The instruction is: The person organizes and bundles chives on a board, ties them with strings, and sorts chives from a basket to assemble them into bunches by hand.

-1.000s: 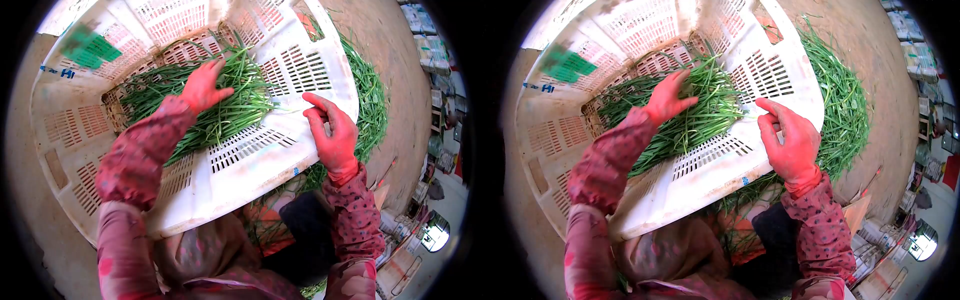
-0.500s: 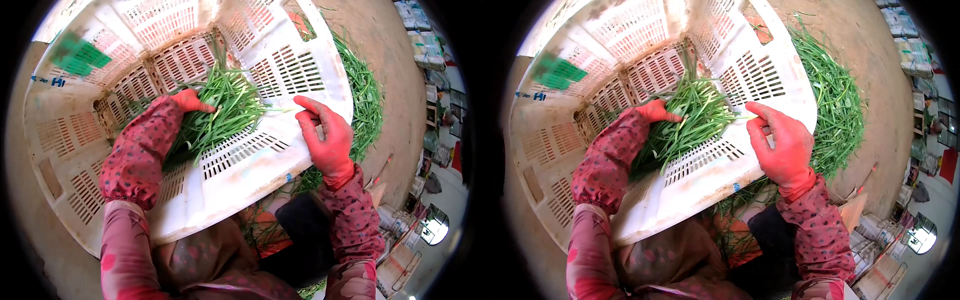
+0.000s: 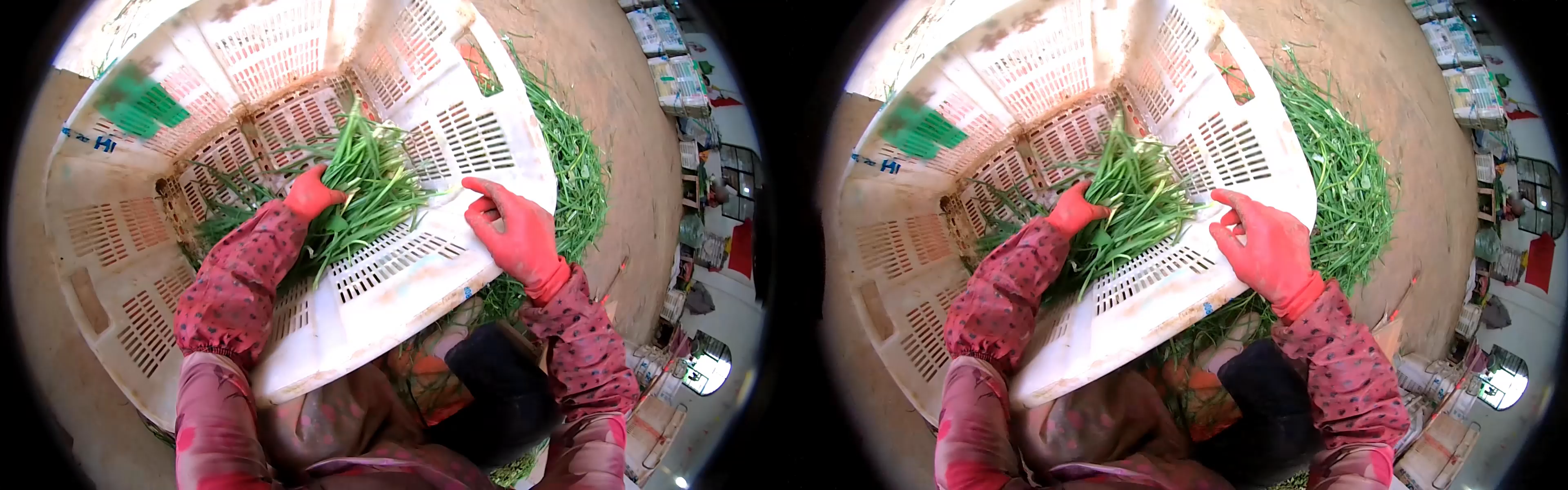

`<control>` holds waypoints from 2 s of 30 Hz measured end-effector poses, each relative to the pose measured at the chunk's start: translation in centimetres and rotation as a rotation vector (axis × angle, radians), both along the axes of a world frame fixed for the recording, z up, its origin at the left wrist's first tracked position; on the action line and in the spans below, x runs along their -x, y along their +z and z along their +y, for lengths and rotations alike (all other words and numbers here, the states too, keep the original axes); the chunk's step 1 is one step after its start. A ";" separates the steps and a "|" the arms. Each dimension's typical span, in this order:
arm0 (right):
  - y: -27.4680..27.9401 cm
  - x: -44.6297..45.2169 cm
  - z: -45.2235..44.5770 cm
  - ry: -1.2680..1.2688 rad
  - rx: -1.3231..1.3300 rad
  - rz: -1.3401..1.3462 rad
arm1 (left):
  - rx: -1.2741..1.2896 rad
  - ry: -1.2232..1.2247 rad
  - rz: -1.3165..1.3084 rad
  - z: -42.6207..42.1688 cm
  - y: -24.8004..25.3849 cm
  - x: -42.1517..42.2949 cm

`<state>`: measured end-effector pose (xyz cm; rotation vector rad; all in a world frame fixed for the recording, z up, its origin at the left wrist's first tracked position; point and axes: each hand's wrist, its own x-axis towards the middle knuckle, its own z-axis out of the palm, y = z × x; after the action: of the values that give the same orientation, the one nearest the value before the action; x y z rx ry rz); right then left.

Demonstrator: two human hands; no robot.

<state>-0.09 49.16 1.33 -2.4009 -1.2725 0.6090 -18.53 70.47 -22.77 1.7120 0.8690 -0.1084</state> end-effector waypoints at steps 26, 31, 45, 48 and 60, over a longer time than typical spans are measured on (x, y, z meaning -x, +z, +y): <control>-8.0 5.6 15.4 -0.302 0.117 1.123 | -0.324 0.026 0.095 -5.5 8.4 2.8; -13.7 4.9 15.0 -0.510 -0.004 1.070 | -0.328 -0.201 0.141 -5.4 12.1 2.5; -11.8 2.0 15.5 -0.229 -0.008 1.444 | -0.402 0.356 -0.284 -0.7 9.4 -0.8; -10.1 2.6 15.9 -0.200 0.010 1.367 | -0.420 0.355 -0.195 -0.5 9.9 -1.0; -11.6 3.0 15.4 -0.410 -0.143 1.152 | -0.203 0.512 -0.388 3.2 12.3 0.2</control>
<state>-3.07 64.57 -10.23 -1.5843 -0.2982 1.3860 -18.77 73.64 -10.48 1.5665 1.0150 0.6533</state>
